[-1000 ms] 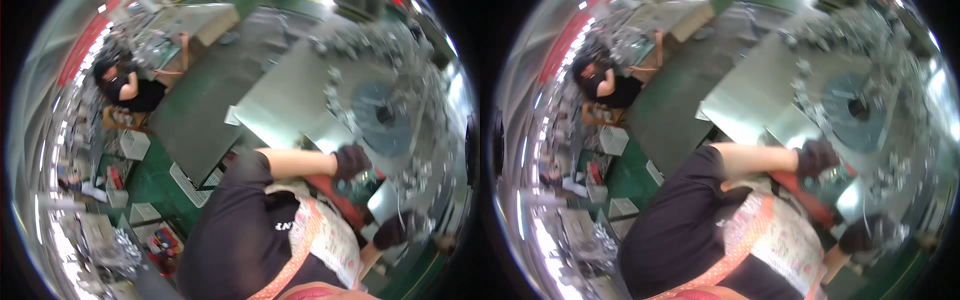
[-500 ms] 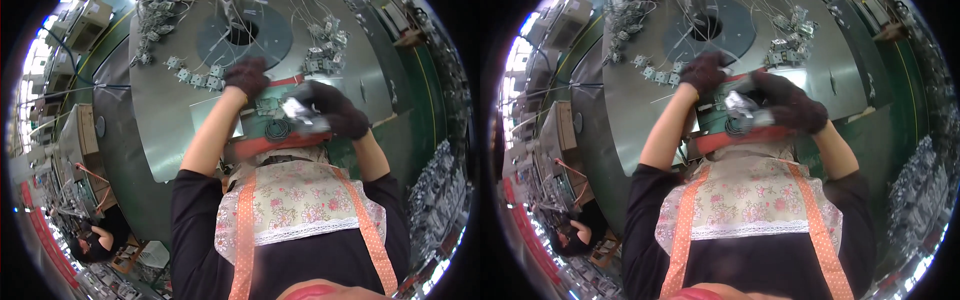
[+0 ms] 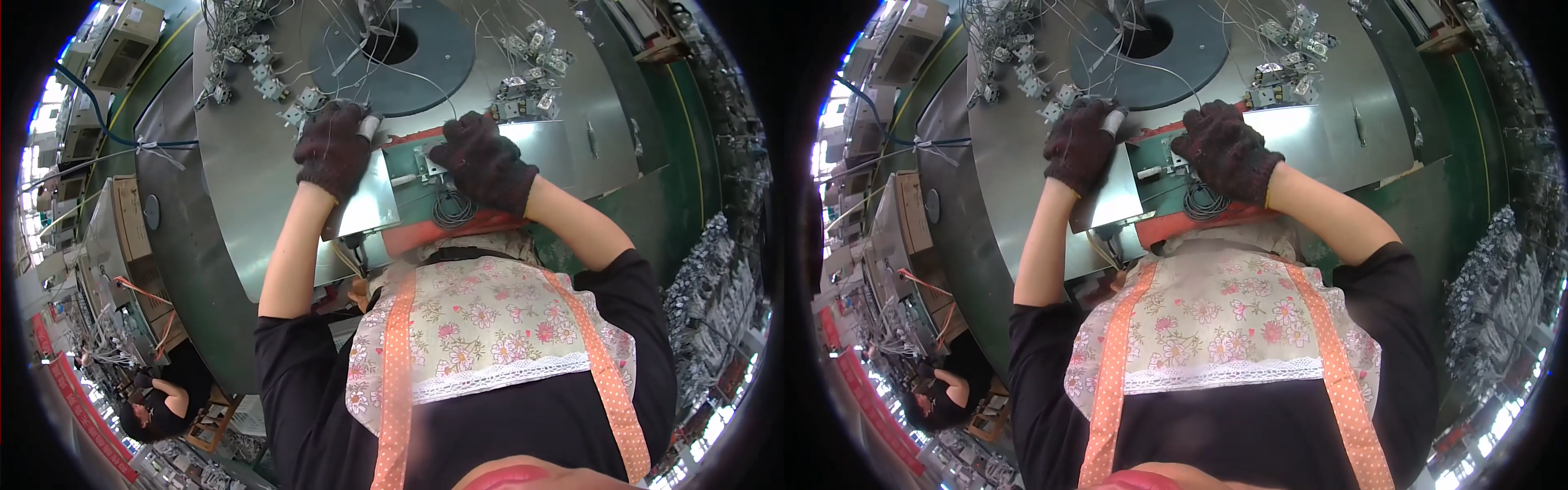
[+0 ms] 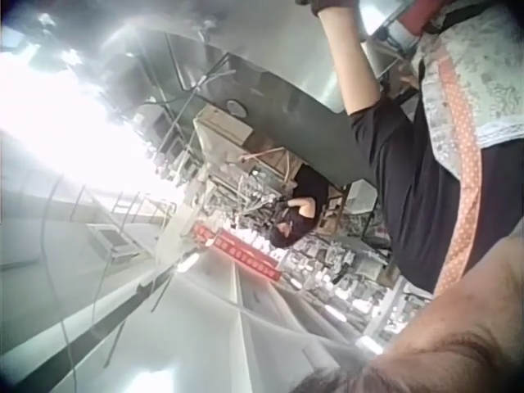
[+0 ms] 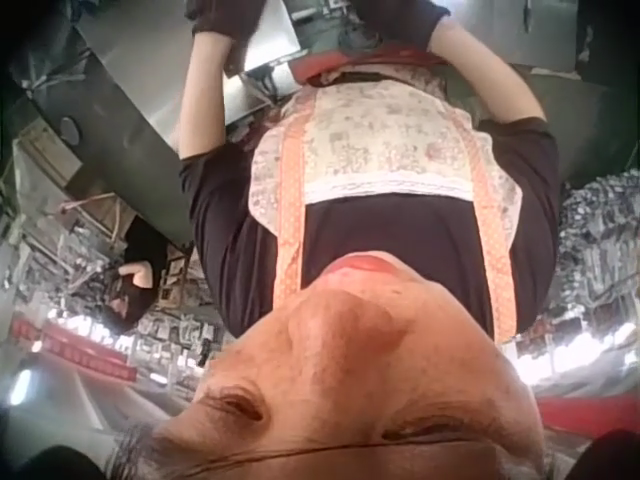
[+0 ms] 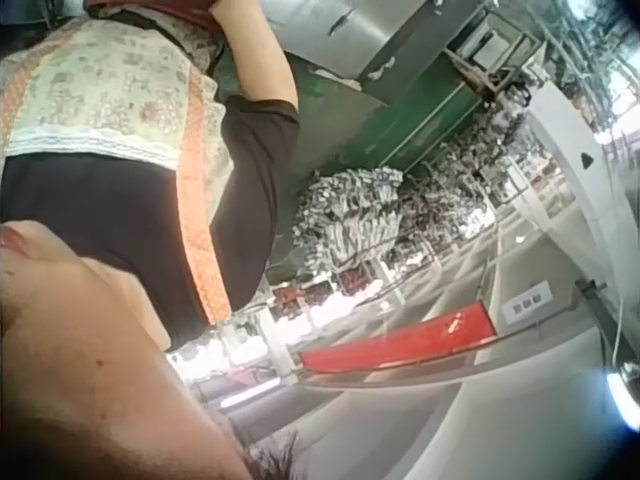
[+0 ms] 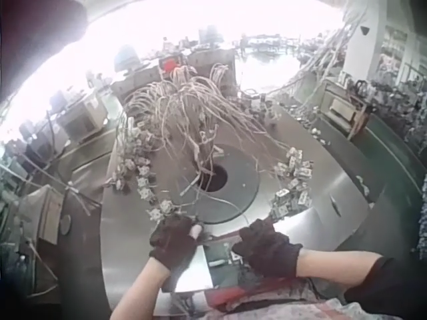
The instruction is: Assembling small mechanical components with attached wires using a workstation press.
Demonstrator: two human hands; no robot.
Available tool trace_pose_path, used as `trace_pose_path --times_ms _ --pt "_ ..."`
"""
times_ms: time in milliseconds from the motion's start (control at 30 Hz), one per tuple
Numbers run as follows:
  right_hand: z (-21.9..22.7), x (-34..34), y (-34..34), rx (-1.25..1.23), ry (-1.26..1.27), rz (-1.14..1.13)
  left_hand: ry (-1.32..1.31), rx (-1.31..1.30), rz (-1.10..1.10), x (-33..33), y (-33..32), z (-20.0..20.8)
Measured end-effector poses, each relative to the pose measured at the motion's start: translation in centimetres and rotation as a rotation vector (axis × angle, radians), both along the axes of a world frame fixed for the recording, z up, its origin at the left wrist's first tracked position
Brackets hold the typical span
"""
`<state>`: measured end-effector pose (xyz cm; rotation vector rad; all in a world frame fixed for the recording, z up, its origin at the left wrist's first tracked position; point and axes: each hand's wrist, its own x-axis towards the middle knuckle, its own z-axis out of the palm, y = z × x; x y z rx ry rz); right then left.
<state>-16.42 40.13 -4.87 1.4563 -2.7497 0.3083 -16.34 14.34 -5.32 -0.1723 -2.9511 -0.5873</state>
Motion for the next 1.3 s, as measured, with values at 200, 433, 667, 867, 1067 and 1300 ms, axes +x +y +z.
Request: trace_pose_path --times_ms 200,433,667,867,1067,1300 --pt "-1.6 2.4 -0.3 -0.119 -0.072 -0.204 0.288 -0.117 -0.190 3.0 2.1 -1.2" --pt "-3.5 2.7 0.0 -0.198 -0.276 -0.118 0.025 -0.144 -0.405 4.6 7.9 -2.7" --pt "-1.7 -2.1 5.5 -0.456 -0.263 0.112 0.096 -0.203 -0.397 4.6 8.8 -3.5" --pt "-1.0 -6.7 16.5 -0.207 -0.202 -0.426 0.061 -0.241 -0.333 5.4 8.9 -2.8" --pt "-3.9 -8.2 16.8 -0.140 -0.085 -0.578 0.008 -0.232 -0.325 5.8 9.0 -3.6" --pt "-0.8 -5.3 18.7 -0.232 0.324 -0.465 0.067 -0.222 -0.305 6.7 9.0 -3.2"
